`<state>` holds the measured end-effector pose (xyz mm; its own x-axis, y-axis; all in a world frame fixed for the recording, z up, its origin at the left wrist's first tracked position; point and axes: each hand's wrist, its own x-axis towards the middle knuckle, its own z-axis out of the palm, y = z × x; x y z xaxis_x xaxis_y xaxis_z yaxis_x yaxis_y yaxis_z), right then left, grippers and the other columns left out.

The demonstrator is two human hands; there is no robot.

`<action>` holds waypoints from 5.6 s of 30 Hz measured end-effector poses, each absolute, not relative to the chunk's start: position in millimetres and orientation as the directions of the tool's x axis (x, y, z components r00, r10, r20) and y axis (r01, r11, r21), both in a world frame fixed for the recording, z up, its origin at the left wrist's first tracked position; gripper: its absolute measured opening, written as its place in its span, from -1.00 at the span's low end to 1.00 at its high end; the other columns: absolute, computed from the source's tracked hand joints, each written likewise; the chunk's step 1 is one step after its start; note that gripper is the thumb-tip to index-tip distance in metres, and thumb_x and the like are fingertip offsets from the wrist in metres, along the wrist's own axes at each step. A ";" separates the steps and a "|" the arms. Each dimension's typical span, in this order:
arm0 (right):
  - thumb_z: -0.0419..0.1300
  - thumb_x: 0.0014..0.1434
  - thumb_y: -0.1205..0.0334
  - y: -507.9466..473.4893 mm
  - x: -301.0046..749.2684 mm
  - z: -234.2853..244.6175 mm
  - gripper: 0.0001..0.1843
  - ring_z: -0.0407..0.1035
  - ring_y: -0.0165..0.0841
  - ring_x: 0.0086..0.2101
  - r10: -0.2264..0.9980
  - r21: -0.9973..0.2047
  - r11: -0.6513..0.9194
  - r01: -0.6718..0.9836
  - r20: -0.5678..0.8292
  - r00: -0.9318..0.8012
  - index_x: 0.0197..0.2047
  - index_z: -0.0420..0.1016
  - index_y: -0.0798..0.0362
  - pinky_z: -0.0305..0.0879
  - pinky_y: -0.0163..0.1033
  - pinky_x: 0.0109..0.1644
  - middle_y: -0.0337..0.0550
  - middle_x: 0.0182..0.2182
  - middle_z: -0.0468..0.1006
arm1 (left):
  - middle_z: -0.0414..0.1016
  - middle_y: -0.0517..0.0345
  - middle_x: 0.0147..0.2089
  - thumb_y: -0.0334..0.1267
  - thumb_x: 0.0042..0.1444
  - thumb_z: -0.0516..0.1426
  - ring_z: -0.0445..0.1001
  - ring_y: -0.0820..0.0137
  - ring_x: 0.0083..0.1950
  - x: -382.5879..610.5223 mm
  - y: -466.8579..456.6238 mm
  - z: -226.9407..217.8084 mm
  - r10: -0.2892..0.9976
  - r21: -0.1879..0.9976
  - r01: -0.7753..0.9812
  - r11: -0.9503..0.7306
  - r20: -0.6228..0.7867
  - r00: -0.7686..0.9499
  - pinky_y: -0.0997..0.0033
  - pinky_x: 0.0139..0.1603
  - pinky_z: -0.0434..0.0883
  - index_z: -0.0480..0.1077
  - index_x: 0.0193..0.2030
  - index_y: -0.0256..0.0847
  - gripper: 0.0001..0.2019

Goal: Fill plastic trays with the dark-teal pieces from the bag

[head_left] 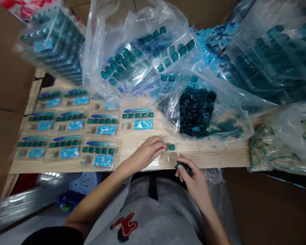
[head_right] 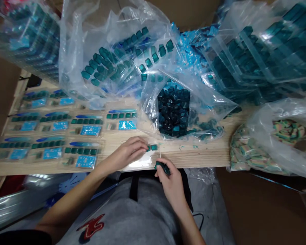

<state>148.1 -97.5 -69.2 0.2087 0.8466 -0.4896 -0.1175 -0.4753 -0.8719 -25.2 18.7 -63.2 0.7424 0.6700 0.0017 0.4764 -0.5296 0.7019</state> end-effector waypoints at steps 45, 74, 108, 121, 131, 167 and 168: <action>0.36 0.07 0.22 -78.2 110.6 -13.6 -0.80 0.42 -0.49 -0.52 0.942 -0.600 -0.248 -0.760 -0.333 -0.045 -0.45 0.41 0.02 0.39 -0.35 -0.46 -0.25 -0.29 0.51 | 0.46 0.20 -0.33 -0.30 0.11 0.25 0.38 0.60 -0.48 -8.4 -39.4 -14.6 0.930 0.818 -0.455 0.351 -0.247 0.273 0.70 -0.56 0.39 0.48 -0.31 -0.21 -0.95; 0.21 0.22 0.19 -92.0 102.0 -9.4 -0.84 0.39 -0.49 -0.49 0.978 -0.756 -0.119 -0.644 -0.201 0.055 -0.37 0.36 0.00 0.35 -0.30 -0.38 -0.24 -0.25 0.37 | 0.45 0.14 -0.29 -0.49 0.26 -0.01 0.48 0.47 -0.28 -27.4 -34.6 -2.0 0.746 0.641 0.382 -0.666 0.551 0.374 0.49 -0.29 0.47 0.33 -0.15 -0.18 -0.83; 0.34 0.04 0.24 -84.0 120.5 -24.3 -0.82 0.49 -0.32 -0.36 0.970 -0.961 -0.235 -0.143 -0.242 0.028 -0.22 0.59 -0.07 0.43 -0.21 -0.22 -0.23 -0.33 0.63 | 0.41 0.10 -0.19 -0.44 0.25 0.06 0.45 0.40 -0.12 -42.6 -40.9 -7.1 0.880 0.968 0.130 -0.215 0.134 0.456 0.43 -0.11 0.44 0.40 -0.11 -0.12 -0.82; 0.26 0.10 0.27 -83.9 131.9 -60.5 -0.80 0.50 -0.24 -0.13 0.964 -0.969 -0.211 0.131 -0.185 0.190 -0.17 0.59 -0.06 0.40 -0.11 0.01 -0.14 -0.19 0.63 | 0.51 0.03 -0.06 -0.40 0.21 0.13 0.41 0.28 0.03 -49.8 -24.9 -67.4 0.886 0.778 0.505 -0.375 0.140 0.442 0.19 0.06 0.33 0.37 -0.05 -0.17 -0.82; 0.33 0.01 0.15 -85.3 137.5 -79.6 -0.78 0.51 -0.31 -0.41 0.875 -0.941 -0.339 -0.025 -0.325 0.358 -0.24 0.51 0.00 0.44 -0.15 -0.18 -0.21 -0.40 0.63 | 0.50 0.03 -0.15 -0.30 0.31 0.03 0.41 0.29 -0.06 -43.8 -16.7 -83.0 0.844 0.598 0.616 -0.513 0.218 0.491 0.22 -0.01 0.33 0.42 -0.19 -0.20 -0.86; 0.21 0.14 0.48 -81.6 111.3 -16.5 -0.67 0.51 -0.44 -0.18 0.974 -0.989 0.025 0.143 0.056 0.221 -0.12 0.53 -0.13 0.45 -0.38 -0.07 -0.31 -0.21 0.61 | 0.52 0.10 -0.23 -0.48 0.27 0.02 0.51 0.44 -0.18 -38.6 -40.9 -7.9 0.817 0.688 0.458 -0.563 0.380 0.434 0.48 -0.15 0.46 0.36 -0.10 -0.21 -0.83; 0.21 0.13 0.47 -81.4 111.7 -16.1 -0.69 0.53 -0.44 -0.22 0.974 -0.995 -0.006 0.103 0.017 0.227 -0.13 0.54 -0.13 0.47 -0.38 -0.12 -0.32 -0.23 0.62 | 0.50 0.13 -0.27 -0.47 0.27 0.02 0.50 0.45 -0.22 -38.9 -40.5 -8.5 0.848 0.739 0.440 -0.511 0.349 0.399 0.50 -0.19 0.45 0.36 -0.14 -0.20 -0.85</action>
